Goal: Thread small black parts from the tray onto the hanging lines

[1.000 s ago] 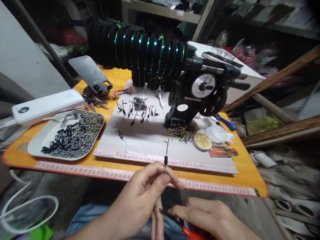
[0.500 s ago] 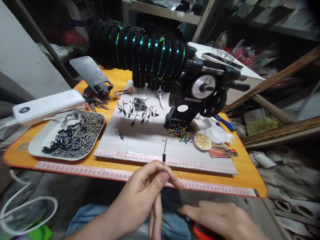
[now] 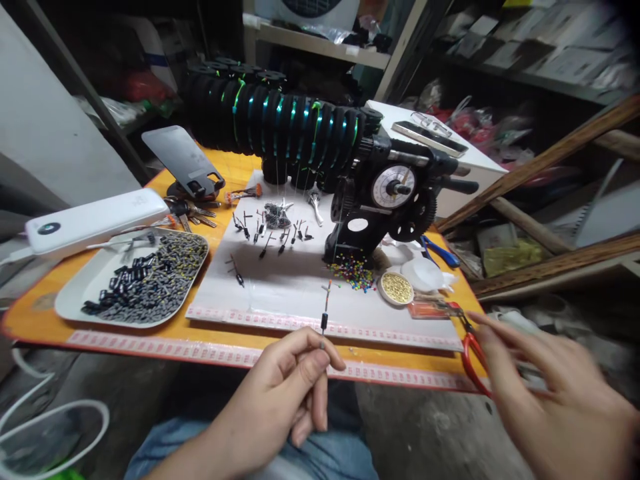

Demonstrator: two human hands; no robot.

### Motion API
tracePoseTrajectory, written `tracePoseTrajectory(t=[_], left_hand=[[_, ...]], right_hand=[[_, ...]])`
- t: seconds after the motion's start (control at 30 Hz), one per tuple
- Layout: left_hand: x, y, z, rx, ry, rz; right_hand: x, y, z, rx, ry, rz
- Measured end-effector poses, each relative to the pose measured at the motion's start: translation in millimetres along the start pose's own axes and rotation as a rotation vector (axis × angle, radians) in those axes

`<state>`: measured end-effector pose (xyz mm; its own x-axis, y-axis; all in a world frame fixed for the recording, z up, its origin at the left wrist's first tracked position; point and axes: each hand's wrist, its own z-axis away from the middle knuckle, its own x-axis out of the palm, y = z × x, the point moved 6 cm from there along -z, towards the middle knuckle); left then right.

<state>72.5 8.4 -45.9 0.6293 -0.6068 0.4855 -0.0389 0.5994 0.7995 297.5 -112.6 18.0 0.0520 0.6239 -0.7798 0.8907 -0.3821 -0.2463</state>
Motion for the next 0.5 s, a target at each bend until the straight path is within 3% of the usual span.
tracePoseTrajectory(t=[0.03, 0.13, 0.17, 0.23, 0.37, 0.5], left_hand=[[0.5, 0, 0, -0.003, -0.002, -0.014], [1.7, -2, 1, -0.011, -0.012, -0.070], [1.8, -2, 1, -0.006, -0.018, -0.092], [1.4, 1, 0, 0.029, -0.035, -0.126], [-5.3, 7, 0, 0.098, 0.004, -0.167], [-12.4, -8, 7, 0.086, 0.028, -0.287]], right_hand=[[9, -27, -7, -0.007, -0.070, -0.230], [53, -101, -18, 0.117, -0.536, -0.901], [62, -120, -19, 0.160, -0.633, -1.047], [70, -141, -23, 0.158, -0.665, -1.102], [66, -149, -27, 0.101, -0.597, -1.099], [72, -147, -21, 0.401, -0.676, -1.561]])
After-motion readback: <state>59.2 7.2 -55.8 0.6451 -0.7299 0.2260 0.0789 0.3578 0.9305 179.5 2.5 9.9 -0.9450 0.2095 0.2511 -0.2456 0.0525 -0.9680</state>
